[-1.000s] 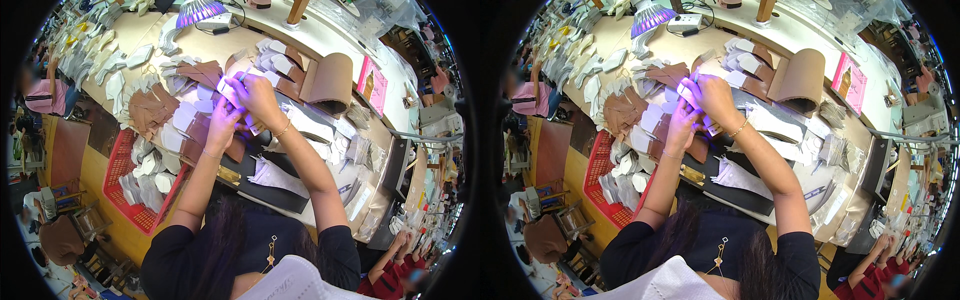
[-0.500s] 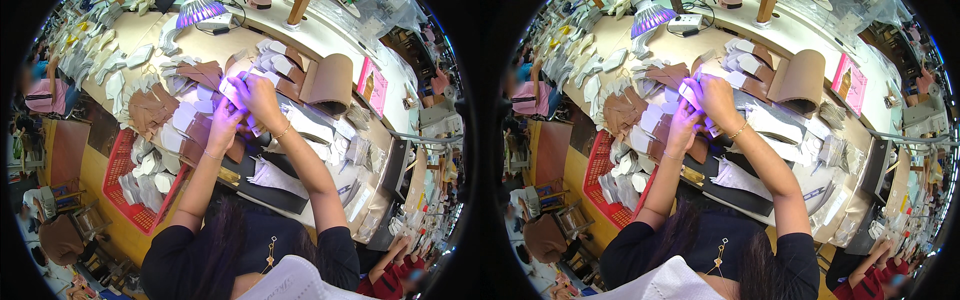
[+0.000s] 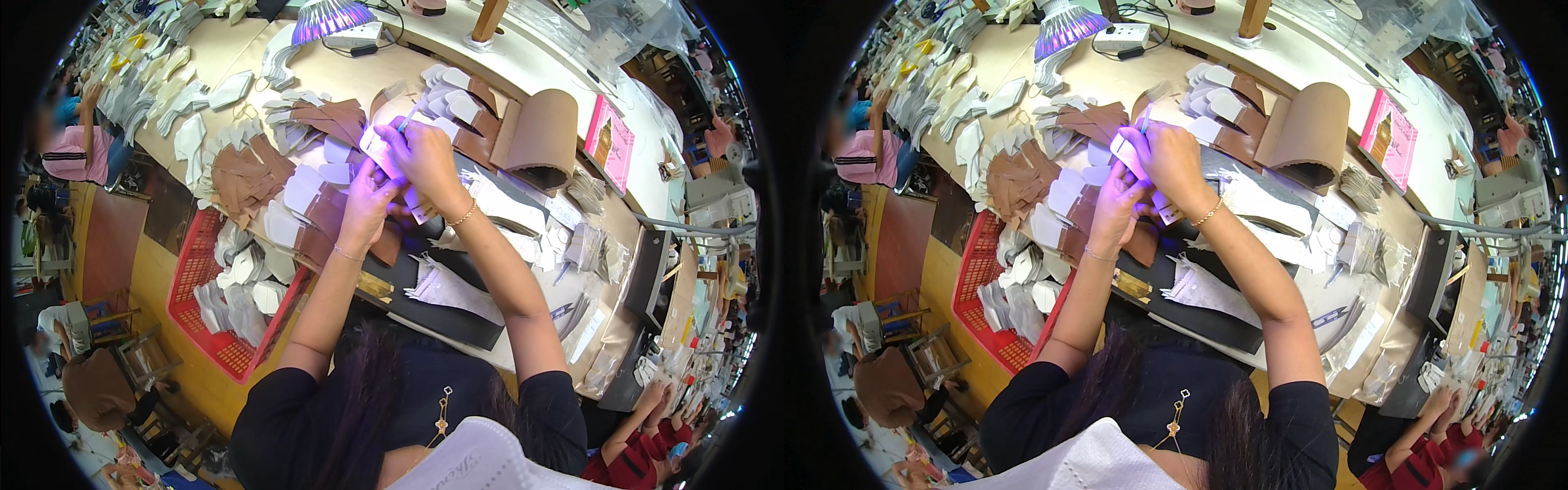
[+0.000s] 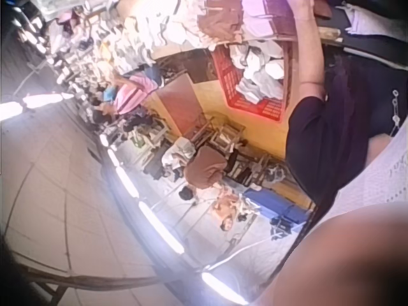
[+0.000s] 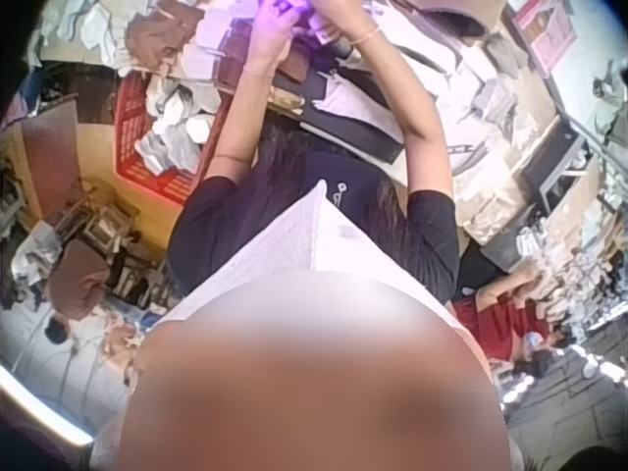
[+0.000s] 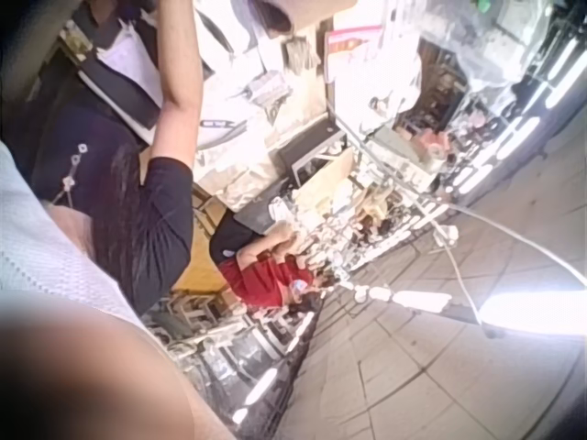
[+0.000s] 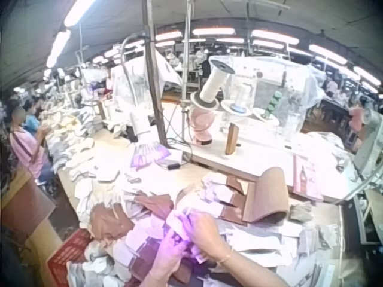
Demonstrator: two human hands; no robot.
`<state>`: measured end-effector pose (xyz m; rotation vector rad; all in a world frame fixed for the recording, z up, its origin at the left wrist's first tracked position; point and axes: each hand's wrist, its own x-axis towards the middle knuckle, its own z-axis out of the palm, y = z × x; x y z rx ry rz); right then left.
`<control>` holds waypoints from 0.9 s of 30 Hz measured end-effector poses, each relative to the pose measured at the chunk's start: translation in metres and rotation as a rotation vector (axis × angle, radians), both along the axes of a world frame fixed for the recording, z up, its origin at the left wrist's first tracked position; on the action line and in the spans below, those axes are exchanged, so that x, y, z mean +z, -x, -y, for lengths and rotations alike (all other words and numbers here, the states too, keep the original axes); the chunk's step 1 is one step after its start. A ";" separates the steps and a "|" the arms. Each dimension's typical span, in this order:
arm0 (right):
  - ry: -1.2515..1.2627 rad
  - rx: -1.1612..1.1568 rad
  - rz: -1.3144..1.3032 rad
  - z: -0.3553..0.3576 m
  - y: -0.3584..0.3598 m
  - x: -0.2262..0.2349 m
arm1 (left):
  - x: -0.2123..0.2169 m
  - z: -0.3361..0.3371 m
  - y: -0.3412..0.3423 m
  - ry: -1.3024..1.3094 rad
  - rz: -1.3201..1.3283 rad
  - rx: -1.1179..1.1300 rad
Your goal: The person sorts and stacks small fabric pieces on a worktable, separating them into piles by color and type. They handle the pieces by hand, occasionally using a small tool to mark or adjust them, and place the sorted stacks back on the table.
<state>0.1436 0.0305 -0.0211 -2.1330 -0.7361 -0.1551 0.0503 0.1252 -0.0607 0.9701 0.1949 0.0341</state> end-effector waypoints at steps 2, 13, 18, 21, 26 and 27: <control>0.006 -0.002 0.009 0.000 0.000 -0.001 | -0.001 0.000 0.000 0.000 0.004 0.014; 0.062 -0.056 0.044 -0.002 -0.001 -0.004 | -0.004 0.001 0.001 -0.006 0.004 -0.005; 0.055 -0.024 -0.024 -0.001 -0.001 -0.002 | -0.002 -0.002 0.001 -0.020 -0.002 -0.003; 0.064 -0.020 0.015 -0.001 -0.004 -0.003 | -0.001 -0.003 0.001 0.000 0.006 -0.015; 0.059 0.039 0.041 0.001 -0.005 -0.002 | 0.000 -0.004 0.000 0.009 -0.025 -0.008; 0.050 0.043 0.016 0.002 -0.005 -0.001 | 0.000 -0.004 0.000 0.021 -0.008 -0.003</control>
